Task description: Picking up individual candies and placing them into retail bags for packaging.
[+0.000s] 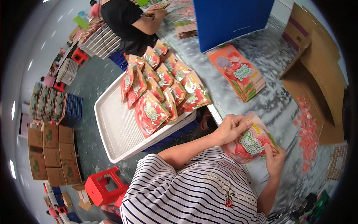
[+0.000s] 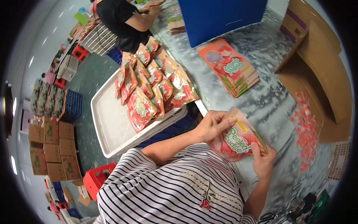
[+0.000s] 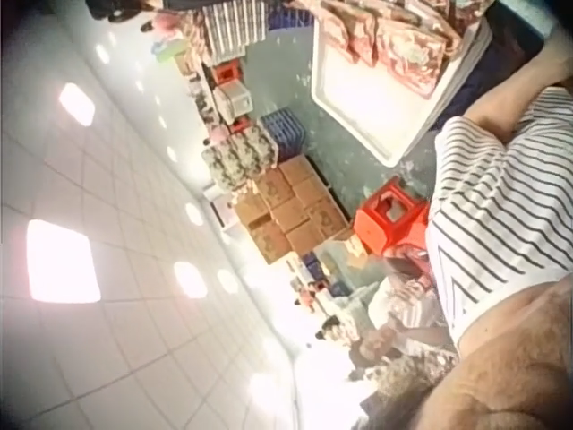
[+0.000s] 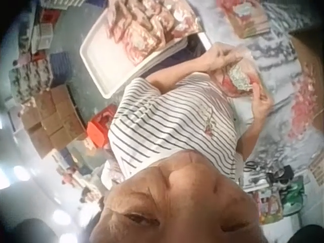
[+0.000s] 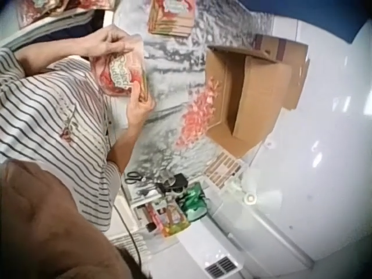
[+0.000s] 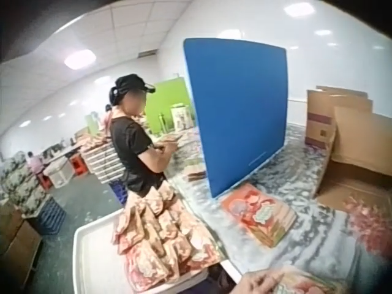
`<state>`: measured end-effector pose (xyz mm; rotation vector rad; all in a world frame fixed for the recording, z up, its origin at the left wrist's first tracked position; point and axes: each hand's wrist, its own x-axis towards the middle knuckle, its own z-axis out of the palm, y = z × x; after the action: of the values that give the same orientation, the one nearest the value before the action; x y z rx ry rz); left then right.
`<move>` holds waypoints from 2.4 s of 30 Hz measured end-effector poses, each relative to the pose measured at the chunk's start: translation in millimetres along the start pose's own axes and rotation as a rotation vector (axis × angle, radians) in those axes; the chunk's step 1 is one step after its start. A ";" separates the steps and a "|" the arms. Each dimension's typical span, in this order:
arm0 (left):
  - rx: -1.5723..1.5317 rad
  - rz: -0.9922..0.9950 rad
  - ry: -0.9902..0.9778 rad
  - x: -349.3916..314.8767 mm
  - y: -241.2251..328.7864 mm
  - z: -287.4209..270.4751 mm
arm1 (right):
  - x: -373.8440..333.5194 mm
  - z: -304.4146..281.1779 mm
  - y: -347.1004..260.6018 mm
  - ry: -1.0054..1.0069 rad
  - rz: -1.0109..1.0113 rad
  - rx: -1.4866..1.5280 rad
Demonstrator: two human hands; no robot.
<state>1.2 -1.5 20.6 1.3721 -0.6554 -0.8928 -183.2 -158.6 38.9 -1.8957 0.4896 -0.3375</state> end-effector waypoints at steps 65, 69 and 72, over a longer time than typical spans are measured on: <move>1.064 0.285 0.557 -62.2 -33.6 -117.8 | 65.5 81.0 65.6 -0.031 -0.268 -0.561; 1.223 0.338 0.738 -88.0 -29.1 -144.8 | 36.7 84.2 82.6 -0.048 -0.267 -0.646; 1.095 0.304 1.076 -113.8 -41.0 -185.8 | 38.8 78.4 92.7 -0.067 -0.322 -0.631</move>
<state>89.6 195.6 -29.2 2.3079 -0.4410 0.6291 -130.0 -143.2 -75.9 -2.6016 0.2555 -0.3526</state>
